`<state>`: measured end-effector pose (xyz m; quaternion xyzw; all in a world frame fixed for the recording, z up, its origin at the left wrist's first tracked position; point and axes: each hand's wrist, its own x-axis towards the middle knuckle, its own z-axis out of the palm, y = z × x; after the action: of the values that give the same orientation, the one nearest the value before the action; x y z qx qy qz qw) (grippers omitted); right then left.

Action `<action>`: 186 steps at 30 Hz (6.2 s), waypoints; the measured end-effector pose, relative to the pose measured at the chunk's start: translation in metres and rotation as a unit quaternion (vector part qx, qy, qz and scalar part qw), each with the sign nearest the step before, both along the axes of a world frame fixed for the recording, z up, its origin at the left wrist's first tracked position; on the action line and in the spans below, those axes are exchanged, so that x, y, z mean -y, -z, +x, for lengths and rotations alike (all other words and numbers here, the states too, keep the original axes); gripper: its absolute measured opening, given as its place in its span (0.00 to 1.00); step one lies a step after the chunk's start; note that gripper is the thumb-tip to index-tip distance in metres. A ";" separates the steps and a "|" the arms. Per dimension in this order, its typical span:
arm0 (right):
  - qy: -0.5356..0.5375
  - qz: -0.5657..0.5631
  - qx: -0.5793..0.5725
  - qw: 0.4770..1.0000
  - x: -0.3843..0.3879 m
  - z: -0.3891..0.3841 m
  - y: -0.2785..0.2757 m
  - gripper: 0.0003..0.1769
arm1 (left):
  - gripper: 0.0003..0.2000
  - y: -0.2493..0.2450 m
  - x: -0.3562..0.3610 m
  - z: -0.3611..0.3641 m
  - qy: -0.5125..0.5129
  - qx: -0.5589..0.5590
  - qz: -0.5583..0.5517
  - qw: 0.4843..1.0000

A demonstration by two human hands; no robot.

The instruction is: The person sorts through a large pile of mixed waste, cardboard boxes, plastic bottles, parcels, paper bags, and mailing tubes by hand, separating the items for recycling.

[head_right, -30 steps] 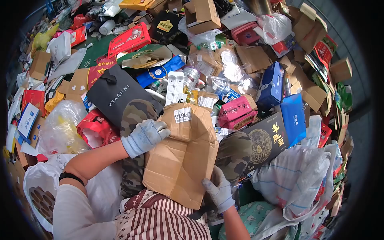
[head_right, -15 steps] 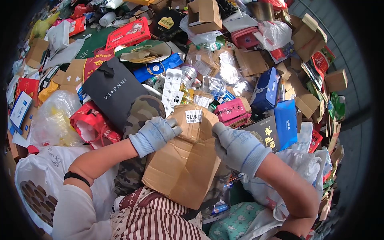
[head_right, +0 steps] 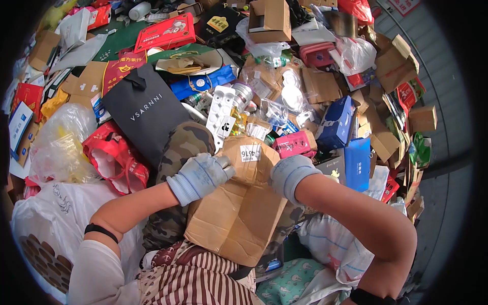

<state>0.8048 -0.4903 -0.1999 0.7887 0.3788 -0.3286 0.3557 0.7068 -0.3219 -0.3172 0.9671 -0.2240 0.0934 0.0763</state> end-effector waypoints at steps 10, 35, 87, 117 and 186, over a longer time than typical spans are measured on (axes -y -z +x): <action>0.066 -0.003 -0.052 0.996 0.010 -0.002 0.004 0.40 | 0.12 -0.004 0.003 0.002 0.030 -0.045 0.003 0.999; -0.090 0.147 -0.010 0.985 0.023 -0.026 0.005 0.08 | 0.05 0.002 0.017 0.002 0.043 0.061 0.030 0.997; -0.119 0.003 -0.085 0.989 0.022 -0.016 0.025 0.16 | 0.09 -0.012 0.040 0.001 0.113 0.081 -0.074 0.988; -0.070 0.062 -0.077 0.993 0.032 -0.003 -0.002 0.16 | 0.02 -0.005 0.075 0.003 0.105 0.134 -0.006 0.985; 0.058 0.128 -0.173 0.975 0.068 -0.011 -0.020 0.29 | 0.04 -0.015 0.088 0.003 0.131 0.065 -0.077 0.986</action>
<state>0.7942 -0.5584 -0.1795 0.7796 0.4271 -0.4287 0.1614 0.7097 -0.4098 -0.3027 0.9125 -0.3455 0.1620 0.1477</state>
